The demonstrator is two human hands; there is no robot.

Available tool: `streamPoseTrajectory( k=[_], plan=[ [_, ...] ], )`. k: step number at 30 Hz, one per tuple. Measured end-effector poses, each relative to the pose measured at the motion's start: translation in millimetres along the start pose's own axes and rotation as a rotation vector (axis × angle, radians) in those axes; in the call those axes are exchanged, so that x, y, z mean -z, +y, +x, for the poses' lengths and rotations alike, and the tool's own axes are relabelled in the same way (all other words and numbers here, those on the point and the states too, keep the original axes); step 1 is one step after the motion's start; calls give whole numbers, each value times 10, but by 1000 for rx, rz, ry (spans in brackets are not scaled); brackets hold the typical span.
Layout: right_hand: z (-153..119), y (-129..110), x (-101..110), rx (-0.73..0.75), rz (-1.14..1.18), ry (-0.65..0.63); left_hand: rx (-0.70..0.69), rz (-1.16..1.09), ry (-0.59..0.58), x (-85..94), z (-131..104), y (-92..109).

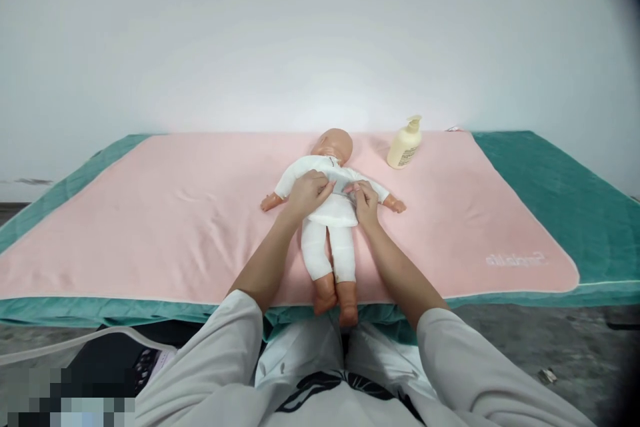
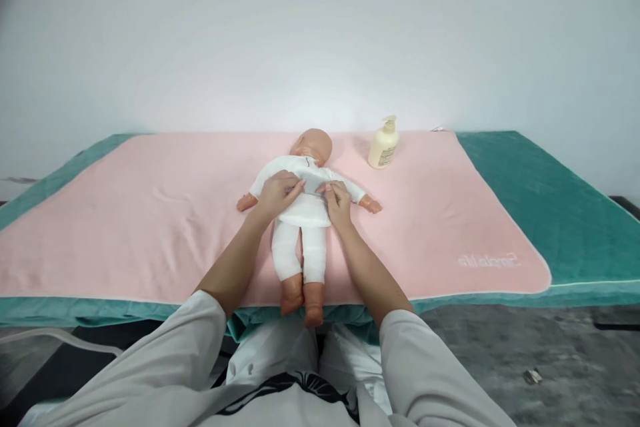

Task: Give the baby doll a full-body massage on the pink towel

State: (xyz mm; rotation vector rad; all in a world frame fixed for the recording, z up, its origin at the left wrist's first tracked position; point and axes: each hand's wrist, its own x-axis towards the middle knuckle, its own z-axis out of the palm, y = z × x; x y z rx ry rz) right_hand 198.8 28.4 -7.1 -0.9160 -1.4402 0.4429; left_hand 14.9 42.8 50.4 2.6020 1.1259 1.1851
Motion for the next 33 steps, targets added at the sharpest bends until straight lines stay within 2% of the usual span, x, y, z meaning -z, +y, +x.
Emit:
streamPoseTrajectory(
  k=[4,10,17,21,27,33],
  plan=[
    [-26,-11,-3,32,-10,-10,-58,-68,106,-39,-62,16],
    [-59,32,-32,13,-39,-42,-31,-41,28,-105,-158,-12],
    [-44,72,-54,-29,-41,-74,28,2,4,-134,-156,-54],
    [-39,72,-48,-29,-34,-75,26,-41,8,-116,-150,-49],
    [6,91,-24,-5,-17,-46,89,-174,88,-30,-117,-5],
    [27,144,-47,-22,12,-130,87,-141,-24,-51,-69,-67]
  ],
)
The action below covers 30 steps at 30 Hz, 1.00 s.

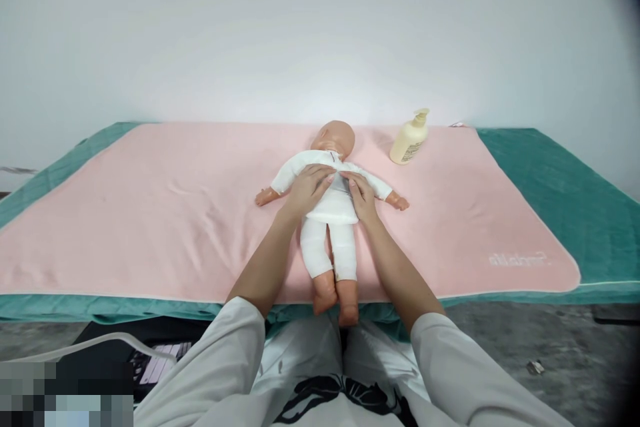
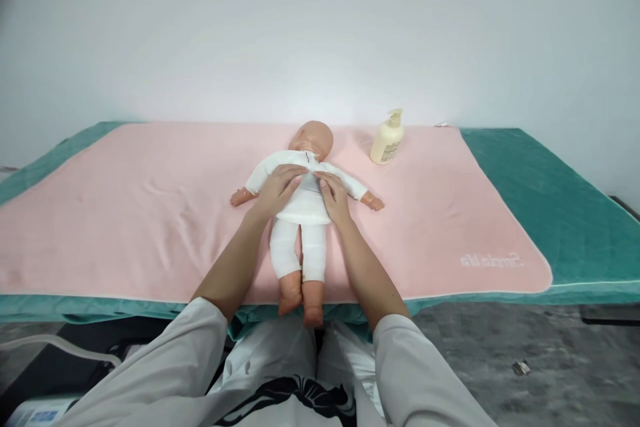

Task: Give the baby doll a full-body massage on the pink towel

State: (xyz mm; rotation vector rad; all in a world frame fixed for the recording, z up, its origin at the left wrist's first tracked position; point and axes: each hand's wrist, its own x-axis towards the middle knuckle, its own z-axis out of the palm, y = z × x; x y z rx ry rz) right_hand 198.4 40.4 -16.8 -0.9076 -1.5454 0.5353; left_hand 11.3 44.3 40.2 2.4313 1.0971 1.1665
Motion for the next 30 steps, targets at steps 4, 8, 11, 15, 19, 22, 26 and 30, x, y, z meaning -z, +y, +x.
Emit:
streamPoseTrajectory(
  k=[4,8,11,15,19,22,26,30],
  plan=[
    [64,35,-9,-13,-36,10,24,112,-66,-15,111,1],
    [169,91,-17,11,-125,-31,133,277,-144,24,220,84],
    [229,138,-28,-11,-139,-43,237,366,-216,48,274,154],
    [261,150,-30,-16,-155,-72,291,426,-264,46,327,180],
    [247,98,-25,17,-133,-41,249,372,-198,48,307,118],
    [231,69,-27,49,-109,17,159,261,-112,61,253,46],
    [229,63,-26,75,-93,14,48,179,-15,61,205,-30],
    [237,53,-22,16,-153,-49,38,181,-13,41,205,-68]
  ],
)
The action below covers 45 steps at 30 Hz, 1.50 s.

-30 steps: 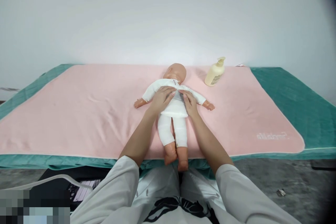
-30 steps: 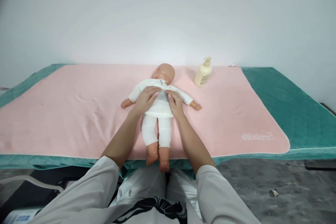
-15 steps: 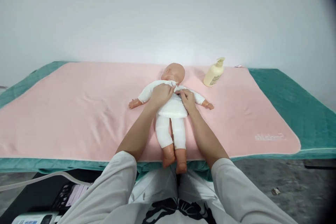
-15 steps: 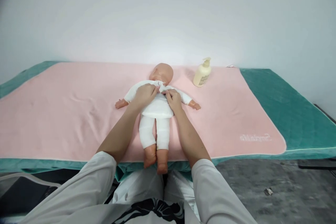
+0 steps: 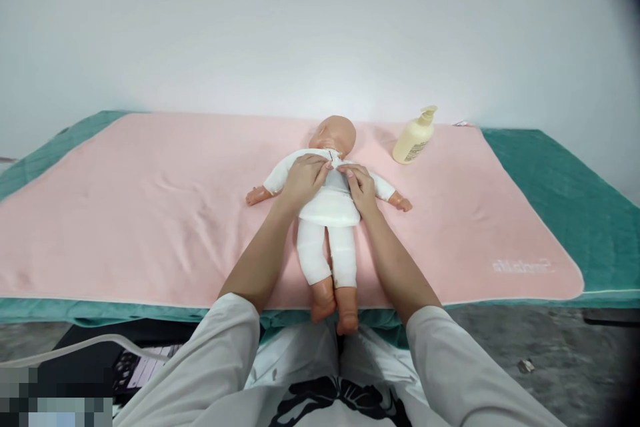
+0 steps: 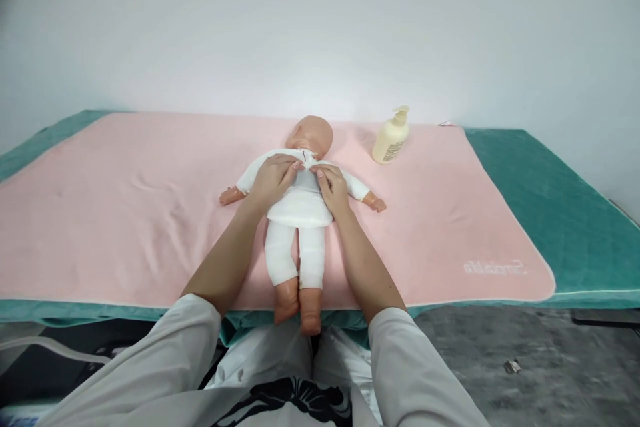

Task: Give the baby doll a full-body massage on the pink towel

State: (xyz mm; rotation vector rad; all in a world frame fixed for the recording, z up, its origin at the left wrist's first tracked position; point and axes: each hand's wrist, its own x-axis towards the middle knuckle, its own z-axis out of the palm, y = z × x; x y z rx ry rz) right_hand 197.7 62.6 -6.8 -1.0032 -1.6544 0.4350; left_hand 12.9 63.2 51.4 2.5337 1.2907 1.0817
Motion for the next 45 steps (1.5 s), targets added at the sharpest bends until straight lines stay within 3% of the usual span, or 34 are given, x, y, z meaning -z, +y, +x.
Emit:
streamPoseTrajectory(
  k=[14,24,32,40,45],
  plan=[
    [13,16,-8,-51,-79,-83,4,85,-102,-27,32,-27],
    [-4,-47,19,-26,-83,-55,-6,32,45,-17,-6,0],
    [11,-17,11,-71,-40,-85,69,126,-112,-48,-7,13],
    [21,32,-6,-105,-37,-88,66,157,-122,-60,2,28],
    [0,-1,3,-92,-13,-61,78,99,-69,-54,-35,17]
  ],
)
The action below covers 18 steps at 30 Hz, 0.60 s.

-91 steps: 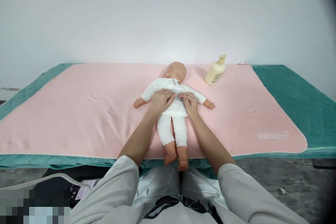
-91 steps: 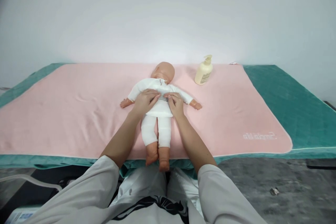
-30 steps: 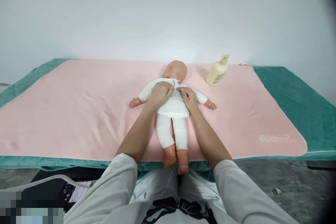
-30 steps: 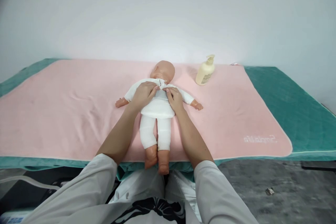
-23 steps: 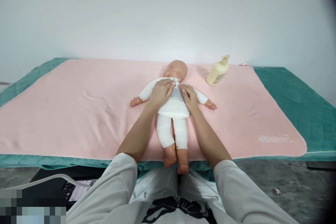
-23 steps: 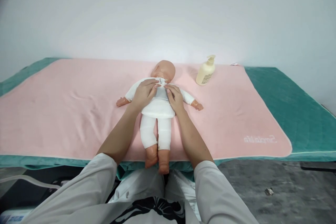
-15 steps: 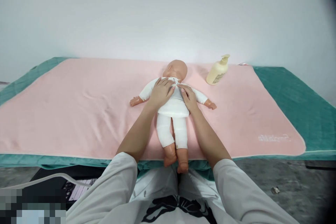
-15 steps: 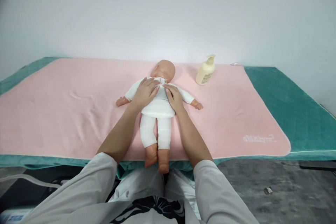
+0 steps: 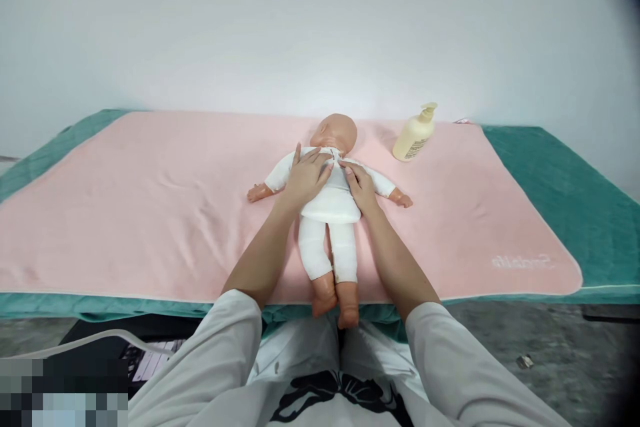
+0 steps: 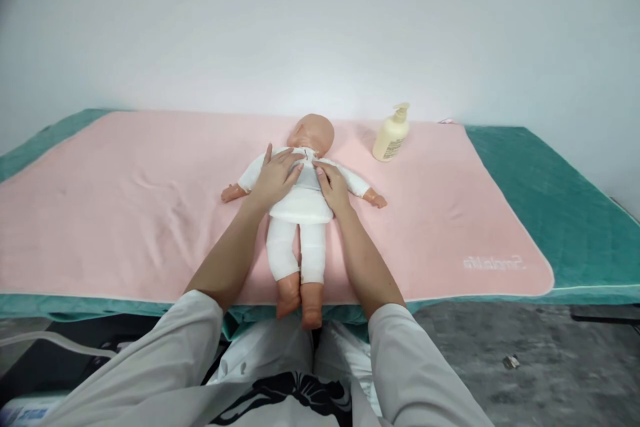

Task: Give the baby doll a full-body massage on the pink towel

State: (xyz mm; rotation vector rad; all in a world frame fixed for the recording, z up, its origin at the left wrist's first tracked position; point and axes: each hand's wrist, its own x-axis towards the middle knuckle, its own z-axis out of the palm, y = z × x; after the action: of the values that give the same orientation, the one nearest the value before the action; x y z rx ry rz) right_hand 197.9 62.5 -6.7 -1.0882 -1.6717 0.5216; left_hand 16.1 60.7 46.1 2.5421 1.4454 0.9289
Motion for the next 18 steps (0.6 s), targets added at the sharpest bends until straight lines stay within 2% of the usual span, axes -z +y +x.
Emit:
streamPoseTrajectory(
  k=[5,9,14,18],
  plan=[
    [-179,-132,79,51,39,116,-28,-130,176,114,-213,98],
    [-442,-253,141,108,103,238,-109,-302,185,179,-460,225],
    [-779,-328,172,119,97,179,-179,-428,130,141,-675,247],
    [-874,-342,171,144,78,100,-254,-432,103,93,-711,209]
  ],
)
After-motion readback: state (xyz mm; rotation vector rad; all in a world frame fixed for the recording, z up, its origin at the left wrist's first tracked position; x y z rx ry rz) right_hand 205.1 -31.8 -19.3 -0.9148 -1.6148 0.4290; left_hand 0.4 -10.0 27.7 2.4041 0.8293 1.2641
